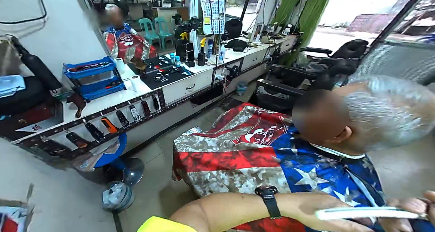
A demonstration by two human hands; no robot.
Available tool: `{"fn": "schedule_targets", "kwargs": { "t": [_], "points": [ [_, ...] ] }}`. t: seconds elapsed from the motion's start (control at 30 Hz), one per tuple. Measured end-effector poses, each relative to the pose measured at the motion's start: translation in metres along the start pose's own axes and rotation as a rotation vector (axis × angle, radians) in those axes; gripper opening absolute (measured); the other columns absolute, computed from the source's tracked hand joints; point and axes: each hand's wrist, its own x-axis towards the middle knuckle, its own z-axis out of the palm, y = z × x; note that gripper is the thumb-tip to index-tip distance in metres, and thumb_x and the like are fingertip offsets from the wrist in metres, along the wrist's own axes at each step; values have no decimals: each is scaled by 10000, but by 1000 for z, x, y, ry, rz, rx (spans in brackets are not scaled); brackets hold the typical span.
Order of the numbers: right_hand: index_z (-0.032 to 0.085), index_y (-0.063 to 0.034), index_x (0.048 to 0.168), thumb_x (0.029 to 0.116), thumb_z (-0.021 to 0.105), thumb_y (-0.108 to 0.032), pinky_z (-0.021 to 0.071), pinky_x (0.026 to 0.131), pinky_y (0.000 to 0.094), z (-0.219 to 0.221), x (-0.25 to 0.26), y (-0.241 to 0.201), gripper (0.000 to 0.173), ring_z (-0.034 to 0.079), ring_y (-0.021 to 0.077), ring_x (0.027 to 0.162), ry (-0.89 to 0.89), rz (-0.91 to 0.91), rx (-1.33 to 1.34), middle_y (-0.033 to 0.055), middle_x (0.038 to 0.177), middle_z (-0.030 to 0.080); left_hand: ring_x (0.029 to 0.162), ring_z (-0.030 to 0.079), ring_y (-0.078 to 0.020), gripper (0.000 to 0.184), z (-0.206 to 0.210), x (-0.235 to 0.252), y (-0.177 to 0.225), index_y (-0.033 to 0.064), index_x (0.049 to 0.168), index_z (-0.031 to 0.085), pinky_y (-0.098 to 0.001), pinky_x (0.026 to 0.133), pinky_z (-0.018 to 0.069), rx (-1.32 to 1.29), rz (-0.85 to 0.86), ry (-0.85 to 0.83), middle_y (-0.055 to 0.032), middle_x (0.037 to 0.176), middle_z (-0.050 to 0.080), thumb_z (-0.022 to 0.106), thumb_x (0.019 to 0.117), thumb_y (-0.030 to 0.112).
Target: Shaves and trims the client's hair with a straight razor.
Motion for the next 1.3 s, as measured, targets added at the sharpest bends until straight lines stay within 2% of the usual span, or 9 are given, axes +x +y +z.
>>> {"fn": "schedule_targets", "kwargs": {
  "t": [0.13, 0.23, 0.33, 0.43, 0.5, 0.57, 0.7, 0.93, 1.3],
  "points": [
    [543, -197, 1220, 1097, 382, -186, 528, 489, 161, -35, 19, -24, 203, 639, 33, 608, 93, -112, -52, -80, 880, 706, 752, 725, -199, 268, -11, -14, 4, -72, 1232, 646, -398, 763, 604, 133, -56, -74, -138, 858, 746, 528, 1048, 83],
    [576, -228, 1186, 1091, 407, -193, 571, 605, 159, -52, 23, -49, 197, 682, 18, 738, 231, -281, -153, -102, 918, 720, 853, 738, -175, 323, -26, -15, -1, -91, 1331, 516, -375, 823, 631, -35, -207, 55, -131, 1010, 736, 482, 1046, 57],
    [585, -196, 1192, 1091, 434, -164, 593, 811, 213, -56, 25, -52, 185, 694, 43, 890, 239, -316, -333, -93, 973, 716, 695, 583, -84, 295, -48, 4, -9, -36, 1227, 569, -277, 636, 516, 8, -226, 367, -25, 852, 635, 417, 1012, 96],
    [580, -106, 1264, 1072, 464, -120, 574, 880, 265, -58, 30, -35, 225, 675, 74, 904, 195, -239, -482, -52, 968, 696, 722, 607, -105, 220, -68, 31, -10, 43, 1118, 685, -306, 694, 536, 106, -188, 649, -28, 838, 655, 552, 1046, 202],
    [567, -48, 1303, 1067, 458, -99, 577, 893, 295, -57, 33, -20, 264, 676, 103, 918, 181, -149, -524, -5, 987, 694, 647, 574, -112, 185, -76, 48, -11, 84, 1098, 689, -296, 611, 509, 122, -154, 756, -22, 794, 633, 633, 1022, 243],
    [583, -20, 1265, 1065, 449, -94, 581, 875, 301, -51, 38, -8, 252, 678, 127, 935, 169, -72, -553, 35, 1032, 696, 589, 540, -120, 231, -82, 65, -12, 95, 1105, 674, -297, 552, 480, 129, -148, 790, -13, 733, 606, 708, 978, 285],
    [614, 3, 1201, 1053, 453, -93, 577, 813, 287, -40, 50, 15, 239, 663, 123, 884, 158, 91, -599, 63, 1018, 678, 667, 585, -164, 425, -87, 86, -18, 88, 1120, 632, -367, 617, 533, 241, -253, 772, -45, 818, 621, 827, 874, 374],
    [662, -8, 1110, 1059, 494, -114, 530, 685, 249, -33, 63, 55, 205, 619, 106, 752, 106, 258, -602, 40, 879, 663, 724, 641, -165, 211, -94, 84, -35, 109, 1081, 685, -371, 656, 546, 98, -264, 803, -53, 873, 685, 753, 944, 254],
    [674, 2, 1050, 1060, 503, -111, 514, 677, 248, -27, 77, 75, 205, 606, 110, 721, 115, 272, -538, 52, 836, 668, 671, 602, -151, 169, -100, 84, -42, 83, 1049, 687, -325, 595, 503, -46, -270, 803, -63, 825, 672, 746, 950, 207]
  ]
}}
